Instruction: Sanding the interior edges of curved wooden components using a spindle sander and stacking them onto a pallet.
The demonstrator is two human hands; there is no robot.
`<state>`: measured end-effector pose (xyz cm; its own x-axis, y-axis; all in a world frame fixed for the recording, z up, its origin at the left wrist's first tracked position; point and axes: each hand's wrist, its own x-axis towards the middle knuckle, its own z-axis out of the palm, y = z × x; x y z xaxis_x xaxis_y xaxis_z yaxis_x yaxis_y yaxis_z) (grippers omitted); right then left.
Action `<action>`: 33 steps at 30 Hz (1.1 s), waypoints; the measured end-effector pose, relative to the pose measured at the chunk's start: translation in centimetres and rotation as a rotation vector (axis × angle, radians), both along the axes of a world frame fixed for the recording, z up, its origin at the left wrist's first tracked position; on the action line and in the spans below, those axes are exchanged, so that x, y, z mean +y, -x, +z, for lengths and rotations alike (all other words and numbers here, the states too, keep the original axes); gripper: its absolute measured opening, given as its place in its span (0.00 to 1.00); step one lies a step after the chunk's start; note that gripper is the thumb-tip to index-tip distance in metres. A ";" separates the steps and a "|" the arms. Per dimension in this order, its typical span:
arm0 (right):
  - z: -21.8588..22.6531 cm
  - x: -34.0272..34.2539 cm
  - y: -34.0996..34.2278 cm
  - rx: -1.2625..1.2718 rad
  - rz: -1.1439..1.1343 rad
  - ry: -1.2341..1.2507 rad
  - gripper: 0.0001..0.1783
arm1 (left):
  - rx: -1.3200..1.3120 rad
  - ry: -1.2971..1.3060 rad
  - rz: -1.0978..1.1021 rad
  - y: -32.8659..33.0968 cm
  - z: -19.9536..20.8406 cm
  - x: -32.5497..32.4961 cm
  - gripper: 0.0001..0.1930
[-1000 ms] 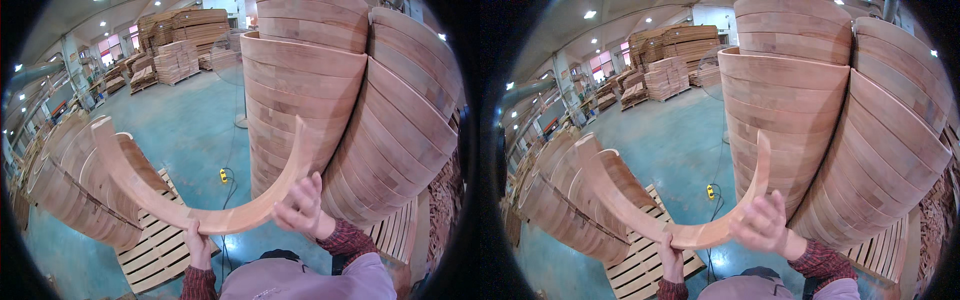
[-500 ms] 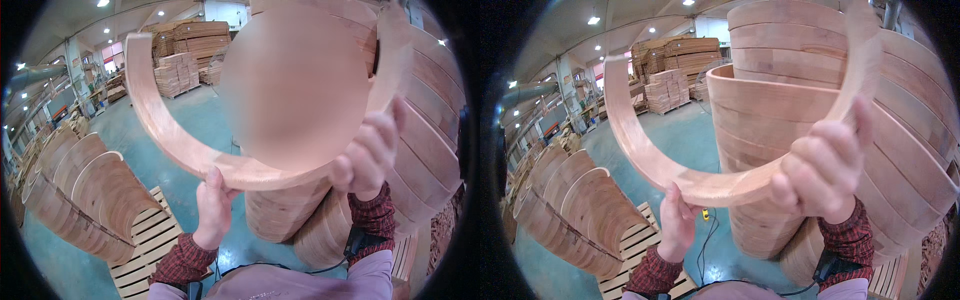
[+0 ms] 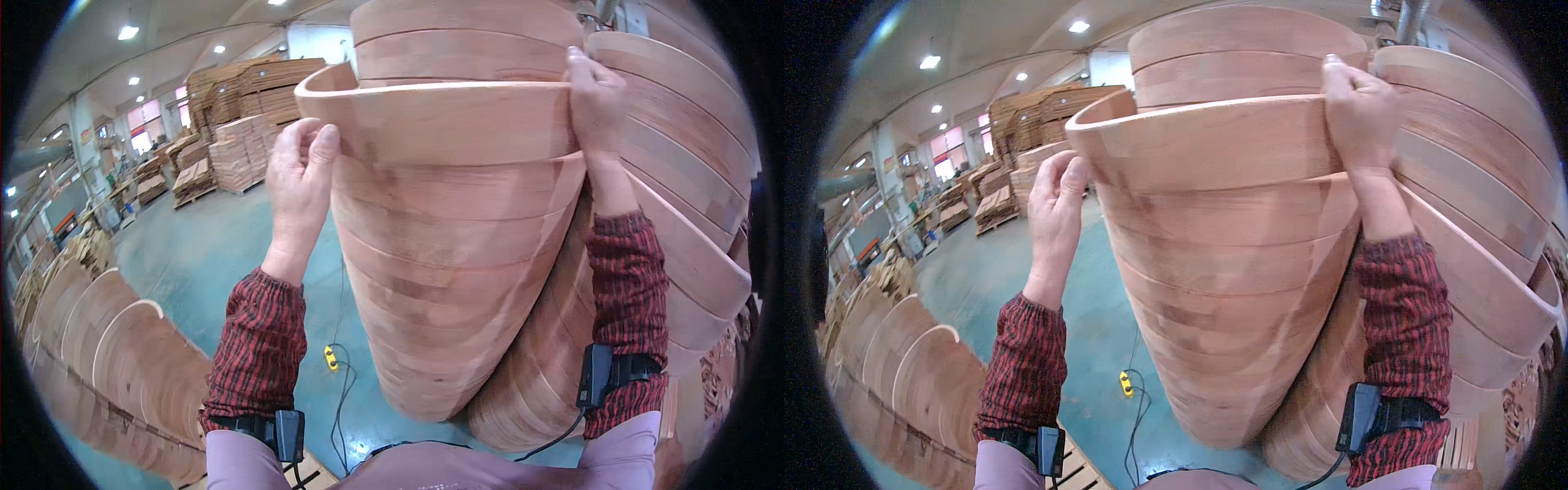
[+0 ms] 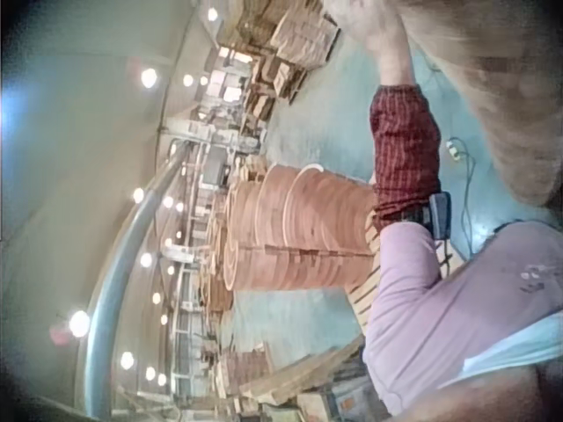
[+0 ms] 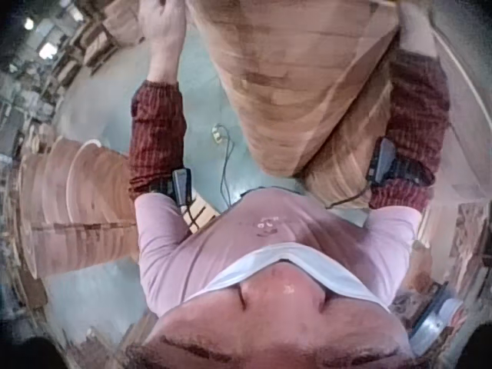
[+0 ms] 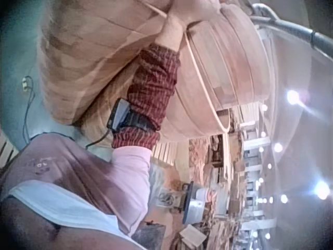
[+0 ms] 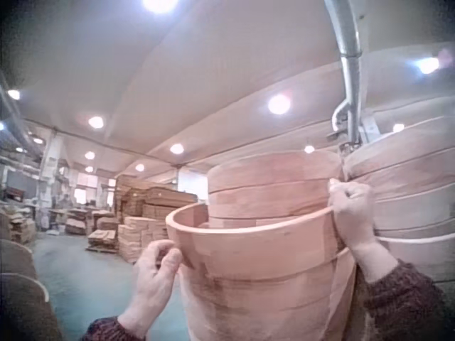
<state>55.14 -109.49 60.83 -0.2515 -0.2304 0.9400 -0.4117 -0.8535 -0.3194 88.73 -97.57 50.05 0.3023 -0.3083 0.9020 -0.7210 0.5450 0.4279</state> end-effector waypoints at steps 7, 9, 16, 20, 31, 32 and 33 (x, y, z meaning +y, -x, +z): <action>-0.6 -3.8 1.0 -0.038 0.008 -0.075 0.26 | 0.010 -0.040 -0.046 -3.3 -1.1 -7.9 0.39; -0.5 -3.4 1.6 -0.055 0.037 -0.087 0.26 | 0.039 -0.009 -0.109 -3.4 -1.6 -10.1 0.41; 0.3 -4.4 3.5 -0.101 -0.036 -0.158 0.25 | 0.085 0.046 -0.282 -2.2 -2.6 -12.8 0.46; 0.1 -5.4 5.9 -0.122 -0.027 -0.154 0.25 | 0.086 0.055 -0.303 -0.5 -2.8 -13.4 0.47; 0.9 -4.0 4.7 -0.115 -0.026 -0.194 0.24 | 0.098 0.079 -0.292 -1.3 -2.8 -13.0 0.47; 1.0 -3.7 4.7 -0.107 -0.039 -0.187 0.24 | 0.095 0.084 -0.302 -1.3 -2.8 -13.0 0.47; 0.9 -3.8 4.8 -0.096 -0.052 -0.167 0.23 | 0.089 0.086 -0.309 -1.1 -3.0 -13.3 0.47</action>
<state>50.37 -113.30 61.70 -0.3540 -0.3651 0.8610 -0.4150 -0.7637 -0.4945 89.82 -110.82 47.03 0.2849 -0.3216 0.9030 -0.4783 0.7687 0.4247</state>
